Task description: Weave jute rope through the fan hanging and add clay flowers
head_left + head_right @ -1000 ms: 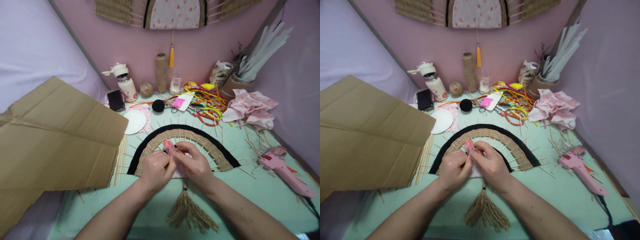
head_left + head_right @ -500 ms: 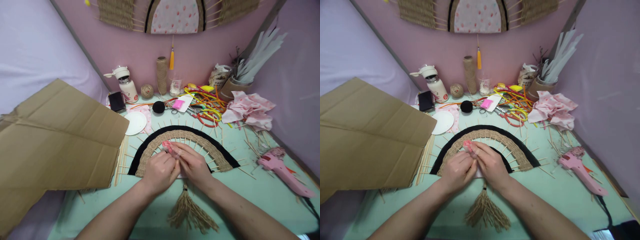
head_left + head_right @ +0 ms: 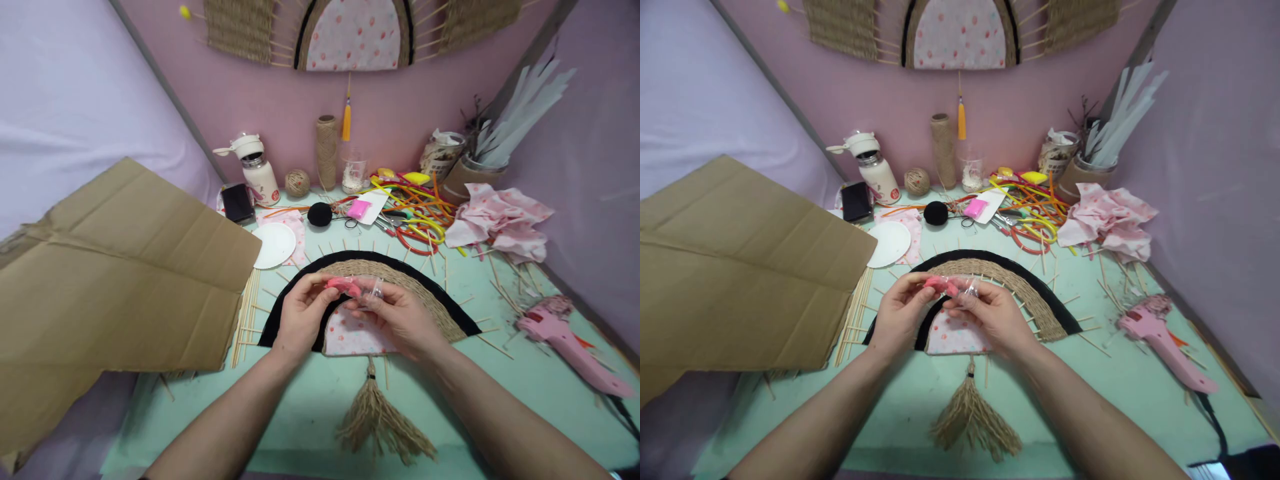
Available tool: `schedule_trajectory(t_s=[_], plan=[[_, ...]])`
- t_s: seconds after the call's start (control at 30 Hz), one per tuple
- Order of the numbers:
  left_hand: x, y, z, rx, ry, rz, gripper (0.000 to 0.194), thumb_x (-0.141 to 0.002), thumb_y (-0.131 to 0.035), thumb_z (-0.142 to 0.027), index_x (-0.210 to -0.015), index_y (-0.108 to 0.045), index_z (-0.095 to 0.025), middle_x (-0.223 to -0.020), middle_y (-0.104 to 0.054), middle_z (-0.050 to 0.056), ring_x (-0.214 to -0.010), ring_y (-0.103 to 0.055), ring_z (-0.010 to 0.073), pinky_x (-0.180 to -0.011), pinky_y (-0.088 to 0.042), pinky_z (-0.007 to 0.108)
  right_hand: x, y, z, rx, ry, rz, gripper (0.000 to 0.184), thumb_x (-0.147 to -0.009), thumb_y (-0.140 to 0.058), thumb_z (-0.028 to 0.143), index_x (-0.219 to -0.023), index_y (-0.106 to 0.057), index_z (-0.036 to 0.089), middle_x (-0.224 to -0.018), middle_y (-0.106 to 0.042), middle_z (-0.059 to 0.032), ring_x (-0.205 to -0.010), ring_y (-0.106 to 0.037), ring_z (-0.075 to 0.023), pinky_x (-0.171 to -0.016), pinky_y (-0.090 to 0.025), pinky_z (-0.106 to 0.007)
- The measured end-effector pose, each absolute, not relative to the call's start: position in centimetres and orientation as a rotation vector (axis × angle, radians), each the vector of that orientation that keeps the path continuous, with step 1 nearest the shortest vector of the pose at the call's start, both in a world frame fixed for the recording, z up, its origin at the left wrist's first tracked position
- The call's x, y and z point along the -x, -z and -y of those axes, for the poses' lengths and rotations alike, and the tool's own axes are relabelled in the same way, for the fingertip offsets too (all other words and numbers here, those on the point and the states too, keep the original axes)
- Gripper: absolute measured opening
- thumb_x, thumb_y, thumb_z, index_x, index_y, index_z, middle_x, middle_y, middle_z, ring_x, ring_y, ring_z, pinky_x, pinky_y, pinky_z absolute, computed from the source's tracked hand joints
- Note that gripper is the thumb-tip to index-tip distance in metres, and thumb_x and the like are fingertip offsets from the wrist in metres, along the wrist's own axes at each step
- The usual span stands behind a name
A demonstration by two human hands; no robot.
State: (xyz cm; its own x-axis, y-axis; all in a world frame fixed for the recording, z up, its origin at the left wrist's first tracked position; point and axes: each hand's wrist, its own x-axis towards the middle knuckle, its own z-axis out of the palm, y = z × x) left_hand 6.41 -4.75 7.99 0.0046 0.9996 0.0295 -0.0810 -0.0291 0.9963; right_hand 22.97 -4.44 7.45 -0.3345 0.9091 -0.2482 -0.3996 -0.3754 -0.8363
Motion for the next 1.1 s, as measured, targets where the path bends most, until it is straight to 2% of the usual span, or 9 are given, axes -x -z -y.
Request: schedule_trajectory(t_s=[0.1, 0.23, 0.33, 0.5, 0.63, 0.9, 1.1], plan=[[-6.4, -7.9, 4.7, -1.187, -1.283, -1.176, 0.013, -0.079, -0.064, -0.028, -0.086, -0.067, -0.018, -0.091, -0.069, 0.004, -0.090, -0.063, 0.0165, -0.087, -0.048, 0.032, -22.9, -7.5, 4.4, 0.904, -1.892, 0.806, 0.027, -0.073, -0.073, 0.032, -0.098, -0.072, 0.021, -0.097, -0.072, -0.0054, -0.078, -0.068, -0.0125, -0.075, -0.057, -0.026], [-6.4, -7.9, 4.8, -1.112, -1.235, -1.199, 0.013, -0.078, -0.064, -0.030, -0.081, -0.070, -0.018, -0.085, -0.069, 0.004, -0.078, -0.063, 0.0154, -0.076, -0.051, 0.030, -23.1, -7.6, 4.2, 0.955, -1.895, 0.805, 0.028, -0.070, -0.075, 0.029, -0.096, -0.073, 0.020, -0.087, -0.073, -0.0047, -0.075, -0.068, -0.0132, -0.074, -0.058, -0.026], [-6.4, -7.8, 4.8, -1.127, -1.181, -1.239, 0.014, -0.077, -0.065, -0.031, -0.077, -0.071, -0.017, -0.076, -0.069, 0.003, -0.071, -0.062, 0.0146, -0.071, -0.050, 0.029, -23.3, -7.5, 4.3, 0.968, -1.846, 0.875, 0.028, -0.071, -0.075, 0.028, -0.098, -0.072, 0.022, -0.088, -0.073, -0.0045, -0.077, -0.068, -0.0139, -0.074, -0.058, -0.027], [-6.5, -7.9, 4.7, -1.111, -1.220, -1.285, 0.011, -0.073, -0.067, -0.026, -0.068, -0.066, -0.017, -0.065, -0.064, 0.000, -0.063, -0.058, 0.0122, -0.065, -0.048, 0.026, -23.2, -7.3, 4.5, 1.010, -1.796, 0.972, 0.027, -0.070, -0.075, 0.032, -0.094, -0.074, 0.020, -0.082, -0.072, -0.0048, -0.075, -0.068, -0.0156, -0.075, -0.058, -0.030], [-6.5, -8.0, 4.6, -1.123, -1.244, -1.328, 0.016, -0.069, -0.071, -0.024, -0.061, -0.059, -0.017, -0.057, -0.058, -0.004, -0.057, -0.053, 0.0099, -0.060, -0.044, 0.023, -23.0, -7.3, 4.5, 1.057, -1.783, 0.905, 0.027, -0.068, -0.077, 0.033, -0.092, -0.074, 0.020, -0.081, -0.072, -0.0041, -0.074, -0.067, -0.0153, -0.073, -0.058, -0.029], [-6.4, -7.4, 4.6, -1.002, -1.254, -1.264, 0.014, -0.073, -0.068, -0.029, -0.069, -0.062, -0.016, -0.060, -0.060, -0.002, -0.059, -0.055, 0.0106, -0.061, -0.045, 0.024, -23.2, -7.3, 4.2, 0.985, -1.849, 0.781, 0.020, -0.068, -0.077, 0.031, -0.086, -0.074, 0.021, -0.083, -0.071, -0.0031, -0.073, -0.067, -0.0117, -0.067, -0.057, -0.022], [-6.1, -6.8, 3.9, -0.900, -1.353, -1.271, 0.017, -0.076, -0.066, -0.032, -0.074, -0.058, -0.017, -0.063, -0.058, -0.003, -0.059, -0.052, 0.0081, -0.059, -0.042, 0.021, -23.3, -6.8, 3.9, 1.024, -1.766, 0.678, 0.020, -0.069, -0.077, 0.030, -0.085, -0.071, 0.021, -0.086, -0.070, -0.0024, -0.078, -0.067, -0.0131, -0.067, -0.058, -0.023]])
